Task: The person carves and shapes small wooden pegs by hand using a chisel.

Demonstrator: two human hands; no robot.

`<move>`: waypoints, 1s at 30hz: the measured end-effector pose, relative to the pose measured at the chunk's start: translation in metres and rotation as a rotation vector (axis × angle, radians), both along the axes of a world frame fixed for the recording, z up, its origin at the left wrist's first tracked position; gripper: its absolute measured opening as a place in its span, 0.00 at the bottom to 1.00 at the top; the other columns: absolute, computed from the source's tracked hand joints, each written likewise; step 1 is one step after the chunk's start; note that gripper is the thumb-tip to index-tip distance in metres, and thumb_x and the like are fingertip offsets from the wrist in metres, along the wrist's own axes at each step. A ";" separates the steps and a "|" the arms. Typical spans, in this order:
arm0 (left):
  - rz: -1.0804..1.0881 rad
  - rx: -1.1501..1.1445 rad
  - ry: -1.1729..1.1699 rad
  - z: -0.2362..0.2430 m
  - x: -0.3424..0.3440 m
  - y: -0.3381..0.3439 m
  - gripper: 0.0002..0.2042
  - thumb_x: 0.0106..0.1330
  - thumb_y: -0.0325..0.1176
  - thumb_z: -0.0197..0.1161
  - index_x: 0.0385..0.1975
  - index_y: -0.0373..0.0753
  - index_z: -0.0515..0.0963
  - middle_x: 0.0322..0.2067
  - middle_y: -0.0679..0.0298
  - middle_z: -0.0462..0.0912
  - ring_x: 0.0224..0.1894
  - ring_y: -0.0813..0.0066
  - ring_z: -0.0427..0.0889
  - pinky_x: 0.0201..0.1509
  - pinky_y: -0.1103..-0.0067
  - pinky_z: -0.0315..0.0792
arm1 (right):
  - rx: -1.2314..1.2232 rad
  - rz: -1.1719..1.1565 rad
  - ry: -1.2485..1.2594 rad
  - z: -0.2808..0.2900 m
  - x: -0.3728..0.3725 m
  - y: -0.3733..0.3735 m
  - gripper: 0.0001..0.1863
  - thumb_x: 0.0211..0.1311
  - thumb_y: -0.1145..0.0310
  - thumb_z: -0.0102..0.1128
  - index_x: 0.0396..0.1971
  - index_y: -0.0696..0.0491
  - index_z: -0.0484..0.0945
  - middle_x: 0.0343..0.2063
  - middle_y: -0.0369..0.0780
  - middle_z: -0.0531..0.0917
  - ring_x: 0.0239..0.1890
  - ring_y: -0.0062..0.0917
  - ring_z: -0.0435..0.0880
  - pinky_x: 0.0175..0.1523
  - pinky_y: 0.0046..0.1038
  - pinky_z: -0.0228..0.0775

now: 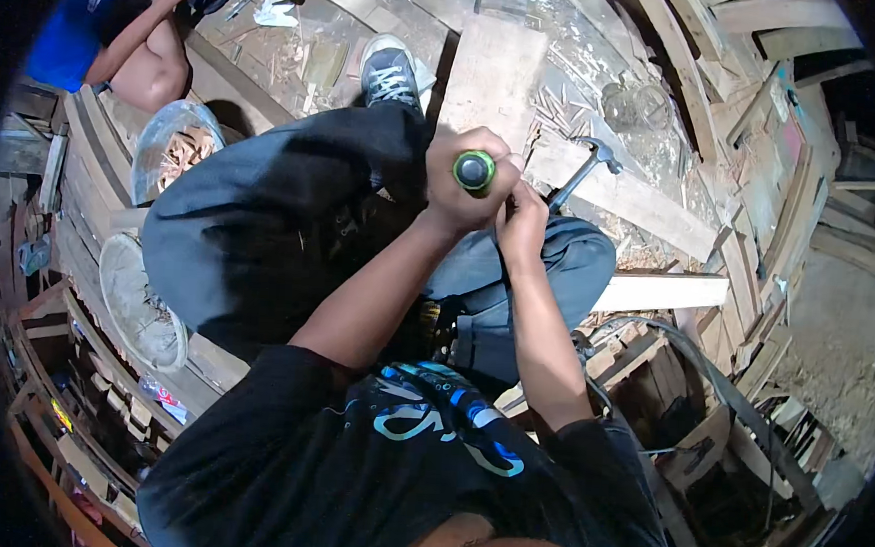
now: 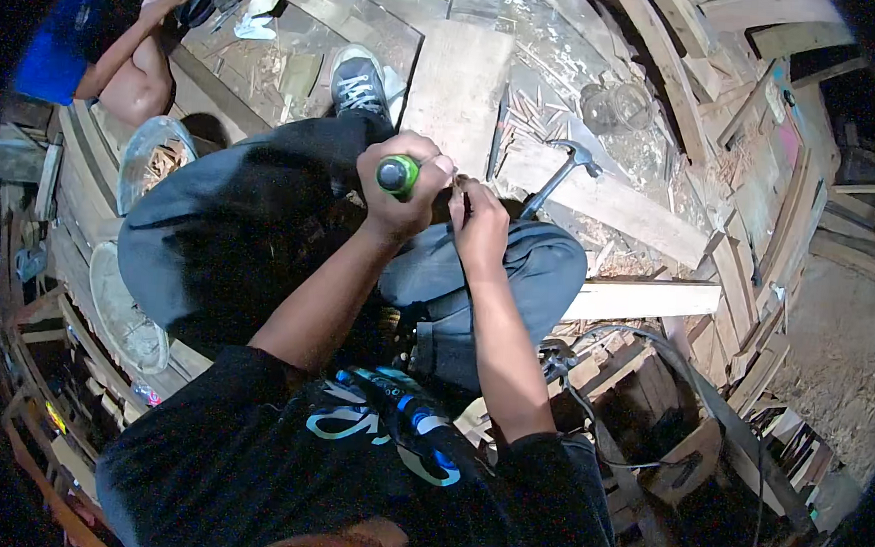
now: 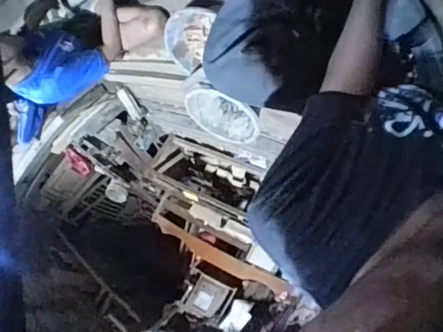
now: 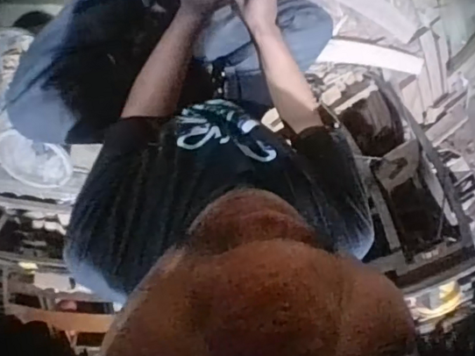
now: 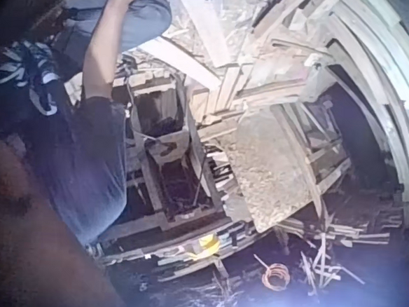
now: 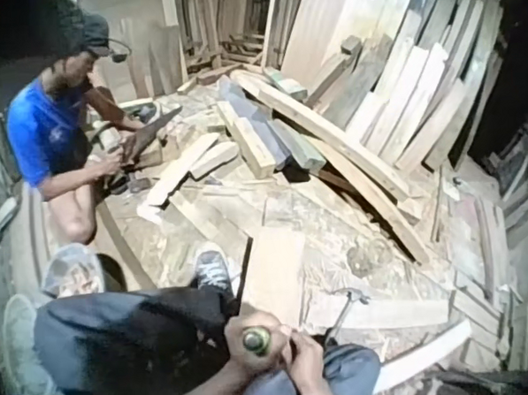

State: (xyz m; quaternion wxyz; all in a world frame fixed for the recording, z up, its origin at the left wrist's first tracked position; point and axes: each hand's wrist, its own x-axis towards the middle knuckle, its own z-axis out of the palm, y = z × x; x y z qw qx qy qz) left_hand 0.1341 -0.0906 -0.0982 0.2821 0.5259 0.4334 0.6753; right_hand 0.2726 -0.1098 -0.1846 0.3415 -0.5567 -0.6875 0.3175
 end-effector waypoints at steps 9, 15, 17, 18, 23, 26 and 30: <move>-0.043 -0.081 -0.118 0.011 -0.005 -0.004 0.06 0.54 0.24 0.59 0.18 0.32 0.72 0.18 0.63 0.75 0.20 0.81 0.73 0.24 0.82 0.67 | -0.010 -0.031 -0.112 0.011 -0.003 0.003 0.08 0.56 0.73 0.61 0.35 0.58 0.79 0.30 0.50 0.82 0.34 0.46 0.82 0.39 0.38 0.73; -0.076 0.003 -0.099 0.024 -0.007 -0.008 0.06 0.54 0.25 0.61 0.19 0.33 0.72 0.19 0.61 0.78 0.20 0.78 0.75 0.26 0.80 0.70 | -0.034 -0.024 -0.127 0.009 -0.002 -0.003 0.09 0.55 0.73 0.61 0.36 0.58 0.78 0.30 0.50 0.81 0.34 0.46 0.82 0.39 0.38 0.73; -0.040 0.021 0.020 0.013 0.003 -0.005 0.08 0.55 0.27 0.62 0.18 0.33 0.72 0.18 0.61 0.78 0.20 0.77 0.76 0.28 0.80 0.72 | 0.015 0.023 -0.185 0.004 0.001 0.001 0.09 0.55 0.74 0.61 0.37 0.58 0.78 0.31 0.51 0.82 0.36 0.46 0.82 0.41 0.38 0.74; -0.054 -0.005 0.014 0.008 0.004 -0.004 0.08 0.55 0.27 0.62 0.18 0.32 0.72 0.18 0.61 0.77 0.20 0.78 0.76 0.28 0.81 0.72 | 0.021 0.022 -0.183 0.001 0.001 0.002 0.09 0.55 0.74 0.61 0.37 0.58 0.78 0.31 0.51 0.82 0.36 0.46 0.82 0.41 0.38 0.74; -0.017 -0.045 -0.227 0.027 -0.007 -0.004 0.08 0.53 0.25 0.63 0.15 0.34 0.72 0.14 0.64 0.73 0.16 0.80 0.73 0.22 0.82 0.67 | -0.043 -0.029 -0.117 0.013 -0.003 0.001 0.07 0.55 0.73 0.61 0.35 0.57 0.78 0.32 0.51 0.81 0.36 0.47 0.81 0.41 0.39 0.73; -0.065 -0.017 0.025 0.011 0.000 -0.007 0.08 0.55 0.26 0.62 0.18 0.33 0.71 0.18 0.60 0.77 0.20 0.78 0.73 0.27 0.81 0.69 | 0.012 -0.023 -0.106 0.011 -0.003 0.001 0.07 0.56 0.72 0.61 0.34 0.58 0.78 0.31 0.50 0.81 0.36 0.47 0.81 0.41 0.39 0.73; 0.034 -0.183 -0.260 0.006 -0.009 -0.001 0.06 0.54 0.26 0.61 0.20 0.32 0.72 0.18 0.63 0.75 0.21 0.79 0.73 0.27 0.81 0.69 | 0.041 -0.017 -0.095 0.004 -0.003 0.002 0.08 0.56 0.74 0.60 0.36 0.58 0.79 0.31 0.48 0.82 0.36 0.45 0.81 0.41 0.37 0.73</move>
